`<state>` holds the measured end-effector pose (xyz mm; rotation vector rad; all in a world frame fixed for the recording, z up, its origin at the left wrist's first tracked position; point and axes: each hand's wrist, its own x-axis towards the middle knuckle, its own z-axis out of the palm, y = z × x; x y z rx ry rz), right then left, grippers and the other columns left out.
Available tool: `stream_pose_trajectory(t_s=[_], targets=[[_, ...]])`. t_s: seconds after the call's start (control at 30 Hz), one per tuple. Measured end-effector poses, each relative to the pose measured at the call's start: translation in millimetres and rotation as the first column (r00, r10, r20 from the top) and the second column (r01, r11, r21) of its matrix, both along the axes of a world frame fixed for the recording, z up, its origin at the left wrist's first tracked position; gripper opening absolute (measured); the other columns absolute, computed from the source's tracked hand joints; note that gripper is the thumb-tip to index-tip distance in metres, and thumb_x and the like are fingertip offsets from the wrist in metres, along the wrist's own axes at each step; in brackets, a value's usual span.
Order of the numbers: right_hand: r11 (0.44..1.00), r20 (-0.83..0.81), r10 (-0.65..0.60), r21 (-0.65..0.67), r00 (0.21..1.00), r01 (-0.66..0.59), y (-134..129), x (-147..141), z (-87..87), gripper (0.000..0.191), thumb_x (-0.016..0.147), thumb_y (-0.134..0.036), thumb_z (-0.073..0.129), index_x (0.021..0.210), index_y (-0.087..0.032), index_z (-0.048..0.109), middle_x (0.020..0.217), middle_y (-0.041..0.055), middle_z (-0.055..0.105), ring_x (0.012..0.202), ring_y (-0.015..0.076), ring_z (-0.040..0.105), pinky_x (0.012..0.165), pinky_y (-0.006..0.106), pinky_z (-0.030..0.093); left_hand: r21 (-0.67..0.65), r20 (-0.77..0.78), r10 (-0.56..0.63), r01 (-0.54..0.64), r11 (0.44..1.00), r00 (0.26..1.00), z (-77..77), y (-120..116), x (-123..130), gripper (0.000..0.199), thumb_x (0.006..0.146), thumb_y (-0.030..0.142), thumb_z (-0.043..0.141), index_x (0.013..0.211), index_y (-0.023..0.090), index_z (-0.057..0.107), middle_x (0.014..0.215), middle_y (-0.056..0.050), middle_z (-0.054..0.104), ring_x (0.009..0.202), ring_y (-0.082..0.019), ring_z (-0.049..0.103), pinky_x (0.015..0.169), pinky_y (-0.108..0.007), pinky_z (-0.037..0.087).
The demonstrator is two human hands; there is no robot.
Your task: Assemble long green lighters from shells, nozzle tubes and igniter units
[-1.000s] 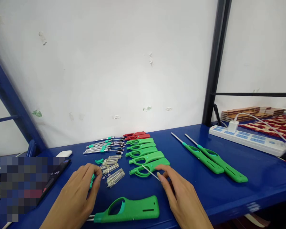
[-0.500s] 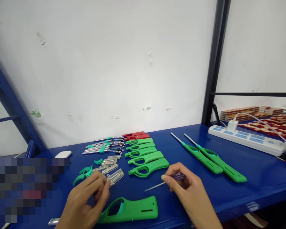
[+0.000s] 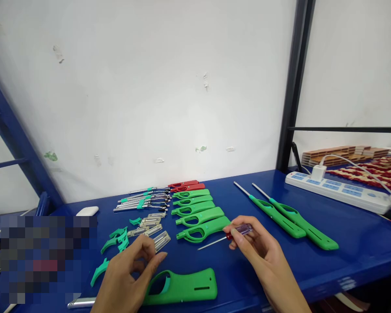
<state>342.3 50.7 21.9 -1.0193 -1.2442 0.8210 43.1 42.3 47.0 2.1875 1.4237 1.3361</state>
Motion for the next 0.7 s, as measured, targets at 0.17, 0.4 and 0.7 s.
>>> stream_pose_trajectory(t_s=[0.17, 0.4, 0.7], targets=[[1.0, 0.002, -0.009, 0.018, 1.0, 0.009, 1, 0, -0.5, 0.032, 0.097, -0.056, 0.075, 0.112, -0.029, 0.07, 0.105, 0.0037, 0.079, 0.085, 0.0164, 0.07, 0.08, 0.017, 0.057, -0.111, 0.104, 0.017, -0.006, 0.994, 0.994, 4.8, -1, -2, 0.017, 0.089, 0.039, 0.082, 0.079, 0.027, 0.074, 0.063, 0.009, 0.07, 0.051, -0.01, 0.062, 0.048, -0.016, 0.045], [0.999, -0.084, -0.016, 0.043, 0.996, 0.02, 2, -4, 0.2, 0.035, 0.096, -0.054, 0.078, 0.117, -0.028, 0.068, 0.102, 0.0056, 0.081, 0.083, 0.0176, 0.073, 0.076, 0.02, 0.061, -0.065, 0.152, 0.047, -0.037, 0.997, 0.987, 10.6, 0, 1, 0.017, 0.089, 0.036, 0.077, 0.073, 0.028, 0.078, 0.058, 0.008, 0.07, 0.044, -0.01, 0.058, 0.044, -0.016, 0.043], [0.995, -0.057, -0.068, 0.074, 0.996, 0.072, 0, -8, 10.2, 0.038, 0.094, -0.054, 0.08, 0.116, -0.025, 0.067, 0.096, 0.0075, 0.082, 0.076, 0.0192, 0.075, 0.071, 0.024, 0.065, 0.074, 0.132, -0.085, 0.076, 0.994, 0.988, 2.1, -1, -6, 0.026, 0.105, 0.027, 0.061, 0.12, 0.033, 0.082, 0.082, 0.004, 0.08, 0.058, -0.009, 0.07, 0.057, -0.015, 0.058]])
